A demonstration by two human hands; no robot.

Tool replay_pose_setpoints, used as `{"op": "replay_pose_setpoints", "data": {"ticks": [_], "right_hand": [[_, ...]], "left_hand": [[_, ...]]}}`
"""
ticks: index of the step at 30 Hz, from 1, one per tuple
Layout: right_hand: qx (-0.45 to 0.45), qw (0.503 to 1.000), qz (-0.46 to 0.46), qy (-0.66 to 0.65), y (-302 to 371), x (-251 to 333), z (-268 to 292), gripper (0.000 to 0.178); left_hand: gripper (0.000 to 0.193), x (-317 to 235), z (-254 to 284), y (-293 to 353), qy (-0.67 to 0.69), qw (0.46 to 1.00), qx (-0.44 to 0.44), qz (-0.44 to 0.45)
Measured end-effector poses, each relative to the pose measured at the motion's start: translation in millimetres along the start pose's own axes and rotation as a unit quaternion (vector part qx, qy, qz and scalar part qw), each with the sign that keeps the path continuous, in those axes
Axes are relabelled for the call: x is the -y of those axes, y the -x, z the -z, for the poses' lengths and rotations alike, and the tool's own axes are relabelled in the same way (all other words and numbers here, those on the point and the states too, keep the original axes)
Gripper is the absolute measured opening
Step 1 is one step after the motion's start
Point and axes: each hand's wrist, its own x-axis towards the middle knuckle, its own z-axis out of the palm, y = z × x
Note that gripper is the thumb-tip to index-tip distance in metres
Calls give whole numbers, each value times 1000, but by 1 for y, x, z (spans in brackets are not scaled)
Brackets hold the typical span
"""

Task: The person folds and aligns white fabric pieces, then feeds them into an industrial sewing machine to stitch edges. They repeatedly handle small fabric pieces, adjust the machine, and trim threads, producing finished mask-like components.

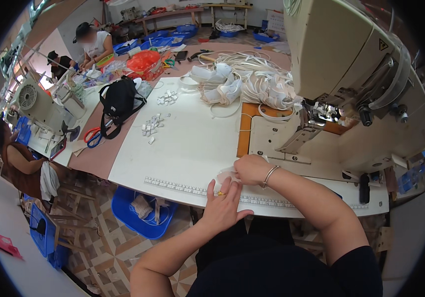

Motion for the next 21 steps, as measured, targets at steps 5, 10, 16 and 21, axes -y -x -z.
{"op": "replay_pose_setpoints", "data": {"ticks": [5, 10, 16, 21], "right_hand": [[35, 998, 1, -44, 2, -3, 9, 19], [42, 989, 60, -126, 7, -23, 18, 18], [7, 996, 56, -71, 5, -25, 4, 15], [-12, 997, 69, -26, 4, -20, -1, 13]], "left_hand": [[73, -8, -11, 0, -9, 999, -11, 36], [71, -6, -10, -1, -3, 999, -5, 37], [68, -3, -4, -6, 12, 999, -6, 37], [66, -3, -4, -9, 0, 1000, 10, 25]]}}
